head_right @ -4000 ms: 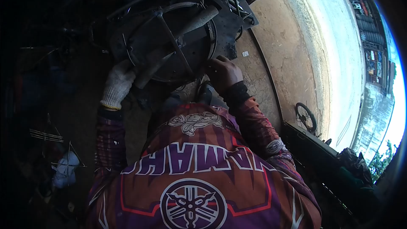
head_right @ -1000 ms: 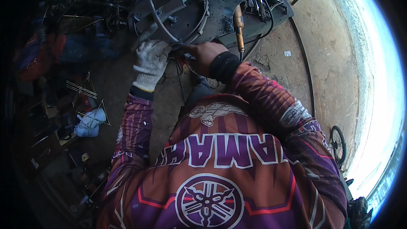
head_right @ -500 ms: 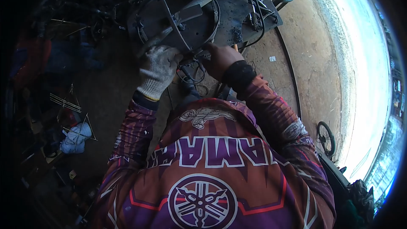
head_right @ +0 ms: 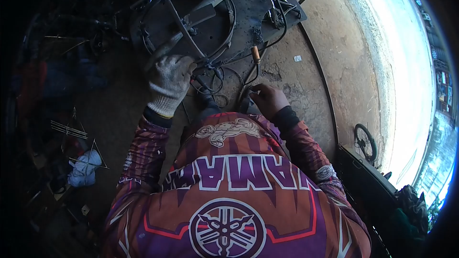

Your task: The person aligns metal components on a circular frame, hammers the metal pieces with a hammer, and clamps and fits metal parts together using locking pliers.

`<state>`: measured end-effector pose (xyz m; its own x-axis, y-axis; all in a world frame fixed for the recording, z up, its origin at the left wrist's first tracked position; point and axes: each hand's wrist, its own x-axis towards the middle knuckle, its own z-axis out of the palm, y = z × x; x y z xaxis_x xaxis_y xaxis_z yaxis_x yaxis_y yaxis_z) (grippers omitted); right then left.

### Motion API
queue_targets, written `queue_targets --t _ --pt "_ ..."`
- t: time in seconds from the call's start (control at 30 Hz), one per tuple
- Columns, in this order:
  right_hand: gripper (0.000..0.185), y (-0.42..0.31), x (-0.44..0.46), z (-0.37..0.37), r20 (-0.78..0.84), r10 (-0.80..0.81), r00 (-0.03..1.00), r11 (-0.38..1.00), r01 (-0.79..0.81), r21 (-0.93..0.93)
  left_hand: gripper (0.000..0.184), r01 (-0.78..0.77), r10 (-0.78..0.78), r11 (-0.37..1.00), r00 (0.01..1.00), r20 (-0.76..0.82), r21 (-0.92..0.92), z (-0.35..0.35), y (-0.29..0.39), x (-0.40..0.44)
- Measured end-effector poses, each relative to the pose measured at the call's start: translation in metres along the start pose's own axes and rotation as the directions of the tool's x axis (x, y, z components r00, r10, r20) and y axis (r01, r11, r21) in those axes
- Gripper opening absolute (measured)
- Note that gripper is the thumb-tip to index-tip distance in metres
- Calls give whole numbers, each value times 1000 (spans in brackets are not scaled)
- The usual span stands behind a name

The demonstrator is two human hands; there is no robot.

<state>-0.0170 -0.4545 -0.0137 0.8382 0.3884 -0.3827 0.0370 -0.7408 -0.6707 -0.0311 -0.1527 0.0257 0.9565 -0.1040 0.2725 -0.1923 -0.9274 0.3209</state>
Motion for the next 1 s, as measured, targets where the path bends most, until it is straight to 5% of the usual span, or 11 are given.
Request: queue_targets --t 0.17,0.23,0.4,0.57,0.67,0.9,0.97,1.0 --pt "24 -13 17 6 26 -109 994 993 108 48 6 -10 8 1000 998 68 29 -2 -2 -1" --pt "24 -20 29 5 1 -152 988 987 152 61 8 -26 30 998 997 -74 52 -4 3 -3" --pt "24 -52 46 -1 -6 -315 949 940 313 133 11 -5 9 996 999 -42 88 1 2 -4" --pt "35 -86 67 -2 22 -476 879 874 476 -98 17 17 -15 997 1000 -24 73 1 2 -7" --pt "36 -106 70 0 129 -382 915 864 403 -302 22 10 -10 999 1000 -10 35 3 -1 -9" --pt "36 -115 69 14 70 -362 930 833 356 -424 26 44 -46 999 998 -46 -30 6 -2 -10" --pt "30 -105 69 4 78 -432 899 887 439 -145 25 65 -67 997 997 -35 -41 1 3 -11" --pt "30 -102 66 -1 71 -440 895 882 446 -151 23 56 -59 997 997 -46 -51 -1 4 -12"
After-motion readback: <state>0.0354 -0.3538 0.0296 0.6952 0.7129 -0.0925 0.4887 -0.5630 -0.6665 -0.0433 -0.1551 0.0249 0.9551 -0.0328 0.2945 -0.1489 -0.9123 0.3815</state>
